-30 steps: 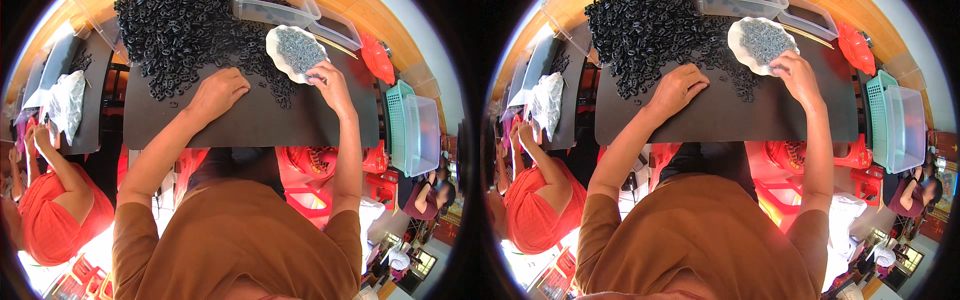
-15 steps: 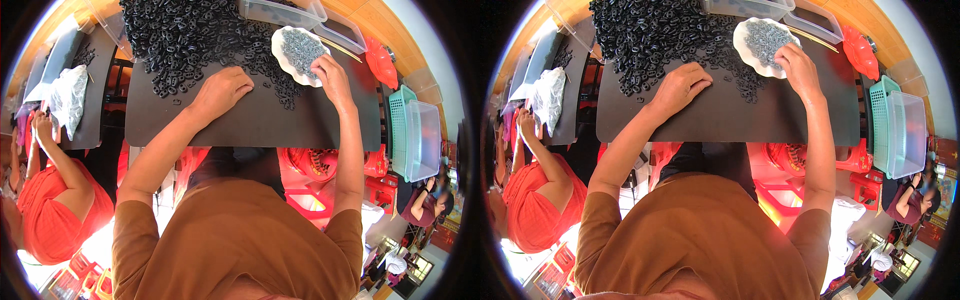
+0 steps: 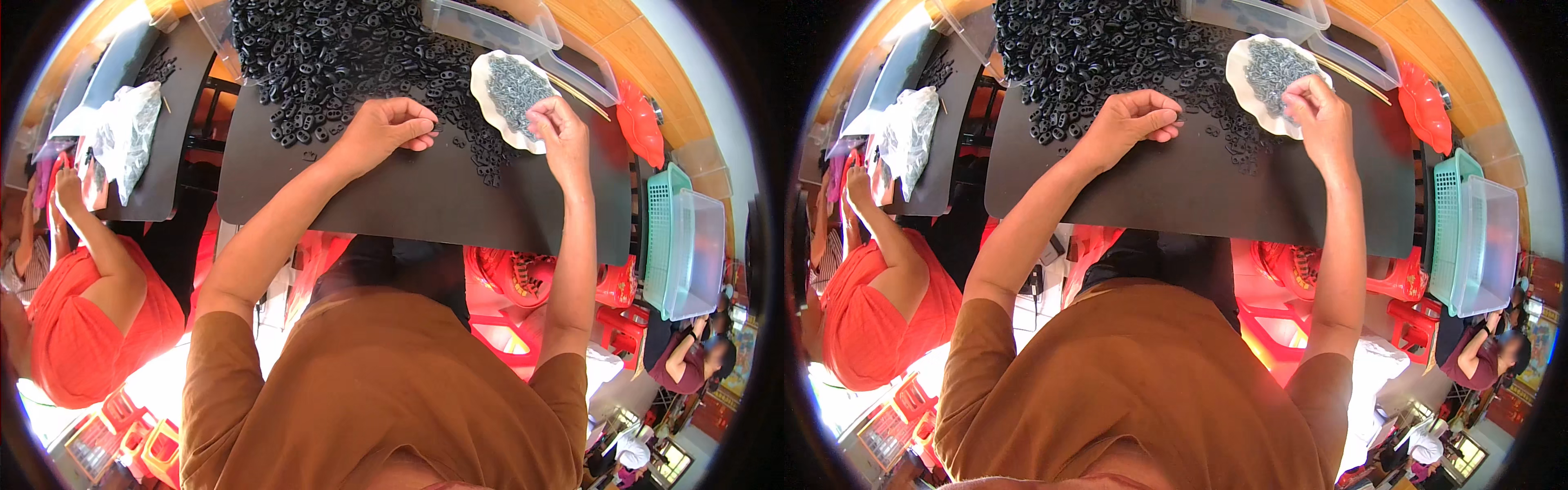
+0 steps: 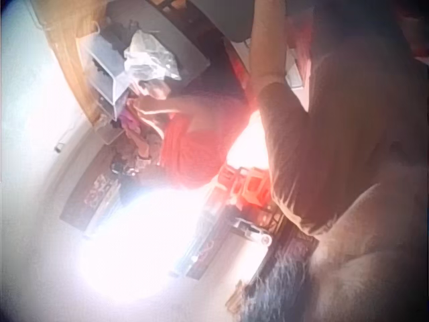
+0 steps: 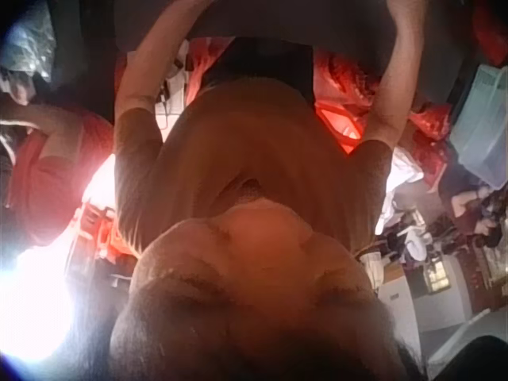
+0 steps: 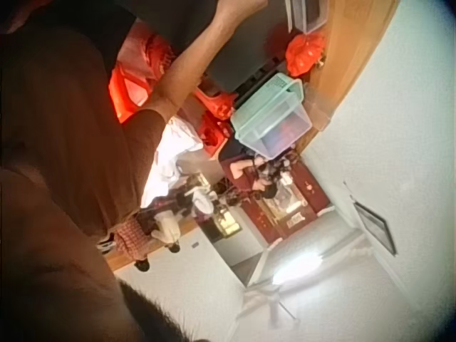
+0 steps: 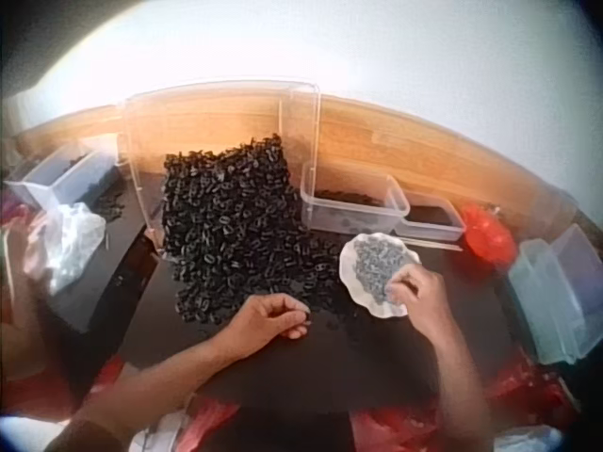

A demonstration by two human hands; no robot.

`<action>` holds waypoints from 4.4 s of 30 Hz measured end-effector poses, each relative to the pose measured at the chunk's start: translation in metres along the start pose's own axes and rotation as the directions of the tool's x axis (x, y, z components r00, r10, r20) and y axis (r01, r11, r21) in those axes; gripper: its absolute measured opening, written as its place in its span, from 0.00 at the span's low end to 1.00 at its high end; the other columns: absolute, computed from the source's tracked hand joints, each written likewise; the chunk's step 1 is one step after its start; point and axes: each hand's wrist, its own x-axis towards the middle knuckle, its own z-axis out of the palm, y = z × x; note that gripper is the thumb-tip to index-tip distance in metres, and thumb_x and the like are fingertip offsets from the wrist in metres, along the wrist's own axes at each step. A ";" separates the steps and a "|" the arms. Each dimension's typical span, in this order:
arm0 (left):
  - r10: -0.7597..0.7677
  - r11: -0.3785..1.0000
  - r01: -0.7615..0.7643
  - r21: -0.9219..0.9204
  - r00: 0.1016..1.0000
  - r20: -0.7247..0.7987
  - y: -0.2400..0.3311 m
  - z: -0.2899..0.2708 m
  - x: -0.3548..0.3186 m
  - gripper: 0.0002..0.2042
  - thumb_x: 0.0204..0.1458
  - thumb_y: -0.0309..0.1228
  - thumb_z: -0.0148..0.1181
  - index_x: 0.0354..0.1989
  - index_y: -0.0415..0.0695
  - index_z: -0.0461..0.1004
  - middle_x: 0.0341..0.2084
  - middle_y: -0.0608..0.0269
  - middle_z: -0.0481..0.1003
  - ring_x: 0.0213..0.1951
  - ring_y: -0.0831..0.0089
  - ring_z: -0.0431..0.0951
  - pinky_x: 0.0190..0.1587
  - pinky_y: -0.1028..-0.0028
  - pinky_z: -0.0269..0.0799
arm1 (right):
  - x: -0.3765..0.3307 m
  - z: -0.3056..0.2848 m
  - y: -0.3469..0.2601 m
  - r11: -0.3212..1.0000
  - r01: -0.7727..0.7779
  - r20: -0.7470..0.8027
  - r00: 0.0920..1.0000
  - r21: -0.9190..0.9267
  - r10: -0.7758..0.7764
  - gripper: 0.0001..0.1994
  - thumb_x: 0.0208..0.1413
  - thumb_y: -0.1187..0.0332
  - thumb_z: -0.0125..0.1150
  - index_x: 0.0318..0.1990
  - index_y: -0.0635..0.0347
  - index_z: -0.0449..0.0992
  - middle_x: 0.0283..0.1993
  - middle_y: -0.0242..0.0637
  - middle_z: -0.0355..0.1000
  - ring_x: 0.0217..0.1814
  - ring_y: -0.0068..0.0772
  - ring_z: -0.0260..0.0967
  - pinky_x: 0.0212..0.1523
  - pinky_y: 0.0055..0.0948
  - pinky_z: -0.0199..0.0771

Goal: The person sits at a table and repeatedly picks up small black plastic rings and thin metal pins. They insert the pins into the rings by hand and place the assembled units into a white bowl.

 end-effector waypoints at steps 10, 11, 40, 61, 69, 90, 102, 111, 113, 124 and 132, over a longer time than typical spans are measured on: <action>0.071 0.997 -0.071 0.004 0.997 0.027 -0.005 -0.007 0.001 0.07 0.57 0.26 0.61 0.42 0.38 0.76 0.35 0.64 0.78 0.38 0.80 0.78 0.43 0.80 0.75 | -0.014 0.093 -0.039 0.845 0.044 0.101 0.988 0.533 -0.115 0.03 0.55 0.79 0.63 0.36 0.62 0.76 0.37 0.32 0.77 0.37 0.19 0.74 0.39 0.19 0.73; 0.082 0.997 -0.083 0.007 0.996 0.025 -0.005 -0.007 0.001 0.07 0.57 0.26 0.61 0.42 0.38 0.76 0.35 0.64 0.78 0.38 0.80 0.78 0.43 0.79 0.75 | -0.014 0.099 -0.039 0.857 0.063 0.097 0.987 0.511 -0.130 0.03 0.55 0.79 0.63 0.36 0.62 0.76 0.37 0.32 0.77 0.37 0.18 0.74 0.39 0.19 0.73; 0.108 0.991 -0.112 -0.070 0.992 -0.059 -0.003 -0.006 -0.001 0.07 0.53 0.24 0.65 0.39 0.38 0.76 0.31 0.66 0.78 0.33 0.81 0.76 0.40 0.80 0.74 | -0.016 0.111 -0.032 0.771 0.011 0.045 0.998 0.637 -0.051 0.04 0.55 0.80 0.64 0.36 0.65 0.75 0.37 0.37 0.78 0.39 0.23 0.76 0.43 0.22 0.77; 0.180 0.966 -0.161 0.200 0.980 -0.083 0.000 -0.007 -0.001 0.10 0.51 0.22 0.64 0.41 0.37 0.76 0.32 0.67 0.78 0.35 0.83 0.77 0.40 0.80 0.74 | -0.019 0.113 -0.033 0.903 0.033 0.060 0.996 0.429 -0.065 0.07 0.53 0.74 0.68 0.38 0.64 0.78 0.35 0.32 0.78 0.37 0.19 0.74 0.38 0.20 0.74; 0.217 0.942 -0.190 0.279 0.974 -0.071 -0.003 -0.008 -0.001 0.09 0.51 0.22 0.64 0.41 0.37 0.76 0.33 0.66 0.78 0.37 0.81 0.77 0.42 0.79 0.75 | -0.020 0.113 -0.033 0.966 0.185 0.036 0.980 0.180 -0.194 0.03 0.55 0.74 0.64 0.34 0.64 0.77 0.31 0.32 0.76 0.32 0.19 0.73 0.32 0.19 0.72; 0.418 0.723 -0.334 0.604 0.908 0.002 0.015 -0.013 -0.029 0.05 0.51 0.22 0.63 0.36 0.39 0.78 0.32 0.60 0.80 0.33 0.77 0.81 0.38 0.75 0.77 | -0.022 0.115 -0.026 0.954 0.067 0.190 0.974 0.293 -0.127 0.07 0.51 0.79 0.64 0.38 0.63 0.77 0.36 0.31 0.77 0.36 0.18 0.73 0.37 0.20 0.74; 0.399 0.062 -0.135 0.989 0.912 0.099 0.035 -0.080 -0.046 0.08 0.48 0.29 0.65 0.37 0.45 0.79 0.35 0.65 0.78 0.44 0.62 0.74 0.47 0.64 0.72 | -0.021 0.112 -0.043 0.929 0.019 0.252 0.960 0.370 -0.120 0.06 0.56 0.81 0.56 0.40 0.66 0.74 0.37 0.36 0.76 0.38 0.24 0.79 0.40 0.22 0.78; 0.451 0.367 -0.231 0.901 0.891 0.044 0.032 -0.080 -0.030 0.08 0.51 0.26 0.64 0.40 0.42 0.79 0.33 0.65 0.80 0.37 0.71 0.78 0.43 0.71 0.74 | -0.024 0.118 -0.043 0.914 0.002 0.257 0.959 0.406 -0.116 0.08 0.55 0.80 0.60 0.43 0.64 0.76 0.34 0.34 0.75 0.34 0.21 0.76 0.36 0.21 0.77; 0.298 0.741 -0.153 0.653 0.947 -0.117 0.038 -0.068 -0.033 0.08 0.53 0.25 0.64 0.41 0.40 0.78 0.32 0.66 0.80 0.34 0.77 0.79 0.41 0.75 0.75 | -0.025 0.119 -0.042 0.902 -0.035 0.244 0.967 0.430 -0.078 0.07 0.55 0.80 0.61 0.42 0.64 0.76 0.34 0.33 0.75 0.34 0.20 0.76 0.36 0.20 0.77; 0.069 0.997 -0.071 -0.025 0.995 -0.068 0.016 -0.026 -0.021 0.06 0.56 0.26 0.63 0.40 0.39 0.76 0.32 0.63 0.79 0.36 0.79 0.79 0.41 0.79 0.76 | -0.022 0.113 -0.041 0.778 -0.085 0.260 0.960 0.623 -0.104 0.05 0.57 0.75 0.63 0.39 0.64 0.75 0.35 0.32 0.75 0.36 0.22 0.75 0.38 0.21 0.76; 0.095 0.995 -0.093 0.040 0.994 -0.051 0.008 -0.013 -0.017 0.07 0.53 0.21 0.64 0.40 0.38 0.76 0.34 0.65 0.79 0.36 0.80 0.79 0.42 0.80 0.75 | -0.020 0.111 -0.034 0.752 -0.028 0.203 0.969 0.659 -0.142 0.05 0.59 0.75 0.62 0.41 0.64 0.75 0.36 0.33 0.75 0.37 0.24 0.76 0.39 0.21 0.77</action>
